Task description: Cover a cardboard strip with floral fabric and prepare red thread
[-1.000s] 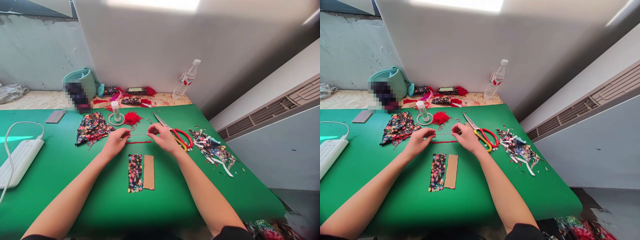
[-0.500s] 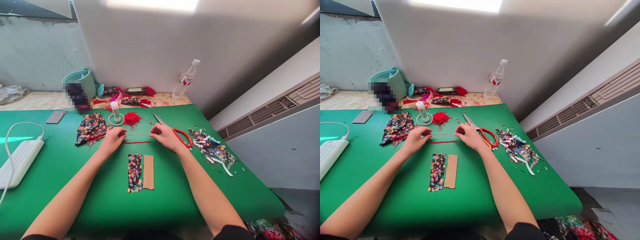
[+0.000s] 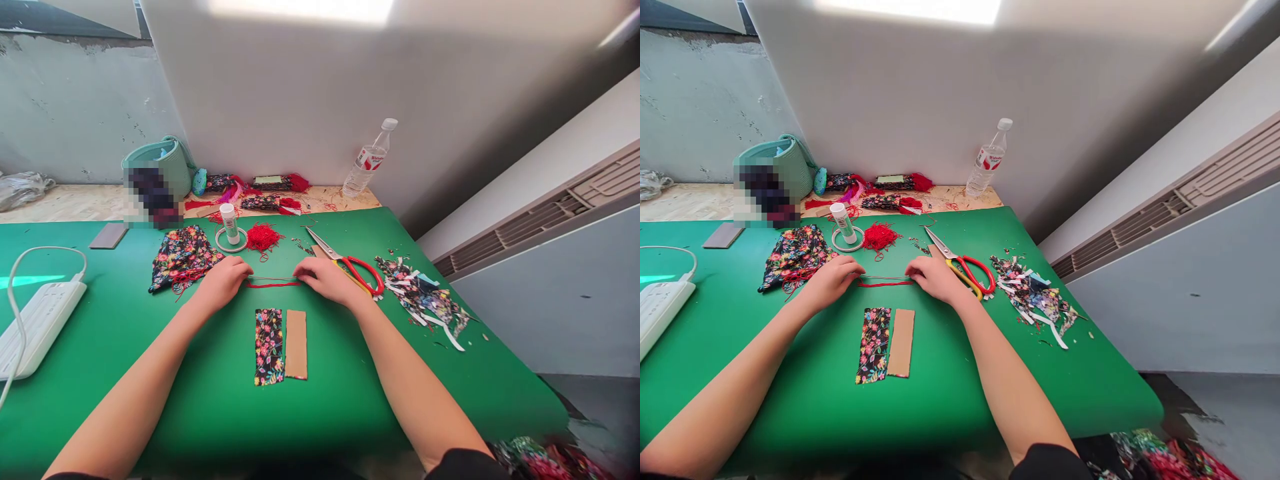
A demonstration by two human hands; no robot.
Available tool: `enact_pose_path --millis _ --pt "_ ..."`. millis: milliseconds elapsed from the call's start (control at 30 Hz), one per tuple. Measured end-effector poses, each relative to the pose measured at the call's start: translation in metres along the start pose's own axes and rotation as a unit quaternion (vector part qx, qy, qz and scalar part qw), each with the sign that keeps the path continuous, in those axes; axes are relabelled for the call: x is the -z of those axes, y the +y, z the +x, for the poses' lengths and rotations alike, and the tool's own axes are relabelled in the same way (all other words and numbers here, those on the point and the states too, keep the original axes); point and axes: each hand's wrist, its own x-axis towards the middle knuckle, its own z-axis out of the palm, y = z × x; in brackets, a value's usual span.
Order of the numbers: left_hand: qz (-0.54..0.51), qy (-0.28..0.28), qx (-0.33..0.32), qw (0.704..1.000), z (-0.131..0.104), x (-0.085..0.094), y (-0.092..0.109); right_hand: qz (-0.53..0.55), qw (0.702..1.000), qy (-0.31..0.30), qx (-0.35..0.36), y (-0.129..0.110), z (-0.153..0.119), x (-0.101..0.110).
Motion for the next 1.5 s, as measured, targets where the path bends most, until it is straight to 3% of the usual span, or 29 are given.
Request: enact_pose_path --millis 200,633,833,1133,1500 --pt "0.01 -0.034 0.0 0.999 -0.001 0.001 0.004 -0.036 0.999 -0.008 0.016 0.001 0.0 -0.001" --pt "0.013 -0.032 -0.001 0.999 -0.001 0.008 0.011 -0.04 0.999 -0.027 0.005 -0.006 -0.003 0.002" --pt "-0.068 -0.061 -0.026 0.996 -0.002 0.006 0.016 -0.066 0.997 -0.038 0.0 -0.013 -0.004 0.004" --pt "-0.062 -0.068 -0.055 0.994 0.0 0.009 0.016 -0.086 0.995 -0.037 -0.019 -0.006 -0.002 0.002" --pt "-0.089 -0.071 -0.025 0.993 -0.002 0.002 0.011 -0.1 0.994 -0.039 -0.017 0.002 0.004 -0.005"
